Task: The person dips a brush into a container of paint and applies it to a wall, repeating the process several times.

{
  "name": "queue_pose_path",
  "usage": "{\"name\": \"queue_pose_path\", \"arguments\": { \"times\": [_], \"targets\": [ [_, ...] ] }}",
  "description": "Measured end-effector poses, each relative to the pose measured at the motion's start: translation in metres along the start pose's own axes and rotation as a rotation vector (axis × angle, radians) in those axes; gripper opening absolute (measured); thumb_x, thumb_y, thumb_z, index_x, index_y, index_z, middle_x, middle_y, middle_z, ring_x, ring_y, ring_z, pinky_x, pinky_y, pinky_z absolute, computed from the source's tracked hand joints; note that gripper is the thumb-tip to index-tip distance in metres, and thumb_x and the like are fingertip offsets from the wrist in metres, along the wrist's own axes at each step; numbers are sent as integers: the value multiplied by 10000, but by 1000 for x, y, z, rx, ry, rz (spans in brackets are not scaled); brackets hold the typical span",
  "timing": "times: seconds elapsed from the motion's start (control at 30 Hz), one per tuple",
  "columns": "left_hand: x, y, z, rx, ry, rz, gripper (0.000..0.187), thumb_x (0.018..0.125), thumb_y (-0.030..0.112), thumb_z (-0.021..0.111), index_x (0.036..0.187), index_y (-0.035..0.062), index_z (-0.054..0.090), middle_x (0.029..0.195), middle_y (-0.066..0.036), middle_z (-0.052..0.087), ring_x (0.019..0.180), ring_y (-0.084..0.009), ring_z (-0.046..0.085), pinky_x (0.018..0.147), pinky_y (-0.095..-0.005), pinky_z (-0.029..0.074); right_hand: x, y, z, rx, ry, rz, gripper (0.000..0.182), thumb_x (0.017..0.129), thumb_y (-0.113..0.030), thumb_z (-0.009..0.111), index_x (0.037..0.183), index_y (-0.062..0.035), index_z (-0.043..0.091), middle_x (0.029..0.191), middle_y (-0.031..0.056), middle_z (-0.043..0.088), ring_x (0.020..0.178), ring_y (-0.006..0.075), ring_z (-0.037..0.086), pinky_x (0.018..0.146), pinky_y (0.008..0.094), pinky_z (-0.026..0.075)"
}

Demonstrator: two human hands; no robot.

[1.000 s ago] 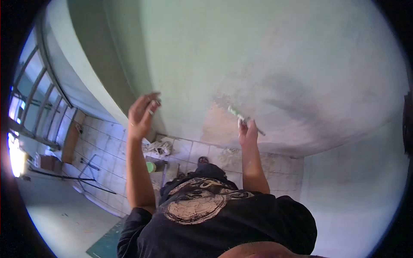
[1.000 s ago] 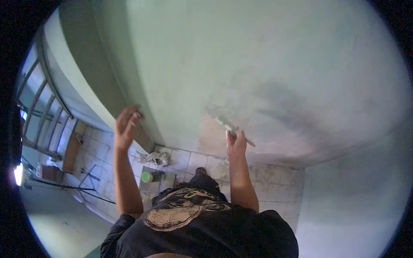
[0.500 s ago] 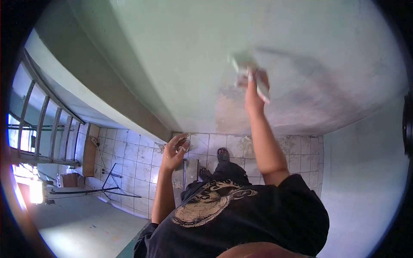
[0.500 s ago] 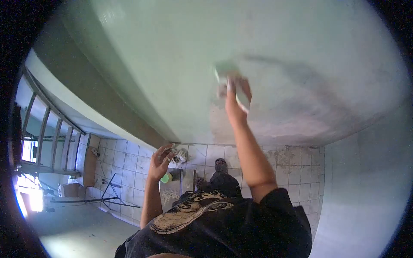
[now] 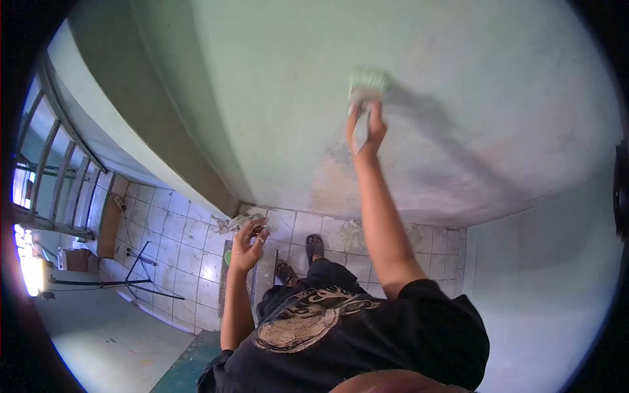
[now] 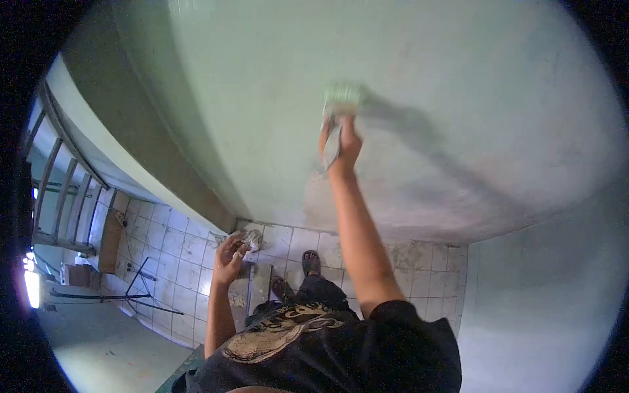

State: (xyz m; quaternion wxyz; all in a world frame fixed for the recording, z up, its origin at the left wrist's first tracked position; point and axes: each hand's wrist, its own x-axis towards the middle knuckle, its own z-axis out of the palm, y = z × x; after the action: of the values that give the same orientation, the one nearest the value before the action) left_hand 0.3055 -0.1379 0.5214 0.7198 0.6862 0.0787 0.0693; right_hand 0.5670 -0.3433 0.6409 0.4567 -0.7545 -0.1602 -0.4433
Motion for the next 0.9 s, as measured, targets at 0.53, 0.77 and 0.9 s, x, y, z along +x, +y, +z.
{"name": "queue_pose_path", "arguments": {
  "times": [0.53,0.77,0.9],
  "targets": [
    [21,38,-8,160,2,121,297,789,80,583,1070,-11,551,869,-87,582,817,-149,559,763,-272,440,180,-129,-20,37,267,70,162,813,-134,542,745,12,519,662,127,559,590,239,530,548,334,432],
    [21,16,-14,57,50,61,298,794,92,585,1072,-10,550,865,-81,581,810,-137,539,745,-268,436,193,-104,-14,139,430,-488,107,774,-87,571,803,13,546,742,149,595,660,285,600,590,339,471],
    [26,20,-9,151,19,89,287,789,88,575,1062,0,559,848,-84,582,782,-143,544,736,-273,440,72,-40,4,169,288,-180,175,841,-111,552,968,10,543,916,136,580,702,187,586,592,291,505]
  ]
}}
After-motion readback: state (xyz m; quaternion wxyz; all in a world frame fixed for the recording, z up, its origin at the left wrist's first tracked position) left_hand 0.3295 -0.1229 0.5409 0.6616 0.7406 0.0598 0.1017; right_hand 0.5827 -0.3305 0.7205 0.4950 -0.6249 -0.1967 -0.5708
